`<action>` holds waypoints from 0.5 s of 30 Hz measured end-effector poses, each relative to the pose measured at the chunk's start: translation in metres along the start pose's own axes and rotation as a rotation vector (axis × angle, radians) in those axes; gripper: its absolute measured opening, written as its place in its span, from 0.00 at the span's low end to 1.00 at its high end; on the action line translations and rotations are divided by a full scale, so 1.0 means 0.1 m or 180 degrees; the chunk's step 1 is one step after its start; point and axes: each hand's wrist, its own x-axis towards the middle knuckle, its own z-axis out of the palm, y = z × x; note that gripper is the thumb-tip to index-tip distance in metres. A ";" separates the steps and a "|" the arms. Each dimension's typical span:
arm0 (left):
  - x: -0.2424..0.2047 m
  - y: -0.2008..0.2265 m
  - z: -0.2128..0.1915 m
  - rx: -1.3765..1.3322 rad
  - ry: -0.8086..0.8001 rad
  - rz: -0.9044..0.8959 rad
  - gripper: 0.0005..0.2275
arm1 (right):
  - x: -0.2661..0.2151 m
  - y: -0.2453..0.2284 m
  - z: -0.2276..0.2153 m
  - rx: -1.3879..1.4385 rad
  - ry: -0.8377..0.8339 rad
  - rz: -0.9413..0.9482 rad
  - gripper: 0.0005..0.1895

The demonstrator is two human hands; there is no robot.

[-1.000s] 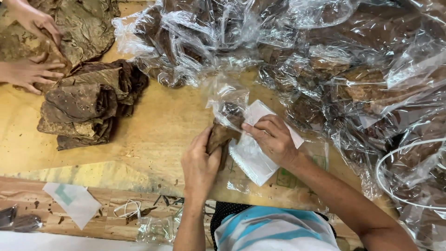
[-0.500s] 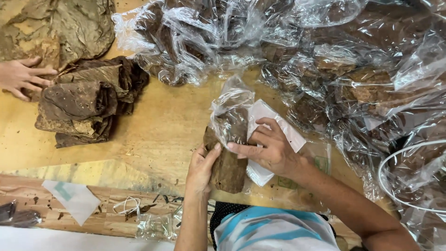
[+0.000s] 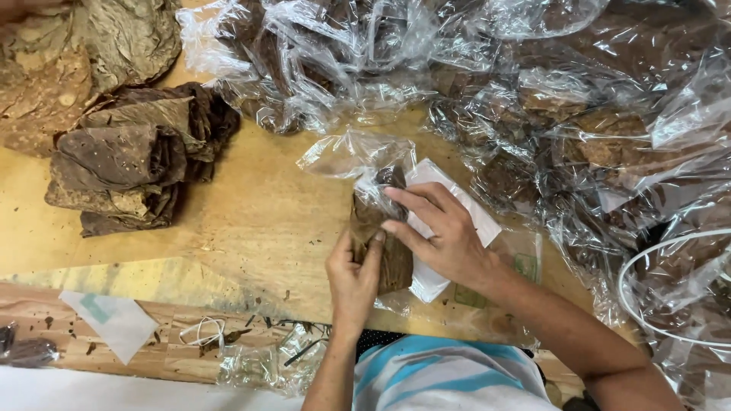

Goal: The person repeatedly picks up dried brown leaf bundles from a wooden table and places them into clear plastic bags. They seal each bag and set it aside. Another person's hands are visible on the left, also handling the leaf bundles.

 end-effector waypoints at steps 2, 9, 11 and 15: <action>-0.02 -0.12 0.00 0.0223 0.0047 0.0164 0.03 | 0.09 -0.06 0.02 0.0107 0.0056 0.0140 0.20; -0.08 -0.56 0.14 0.1639 0.0094 0.0936 0.08 | -0.11 0.18 0.34 -0.0051 -0.0056 -0.0435 0.07; -0.04 -0.44 0.16 0.1555 0.0017 0.0787 0.06 | -0.05 -0.09 0.20 -0.0014 -0.0343 -0.0658 0.06; 0.03 -0.47 0.04 0.0815 -0.0162 0.0037 0.12 | -0.25 0.01 0.05 0.0291 -0.0622 -0.0884 0.06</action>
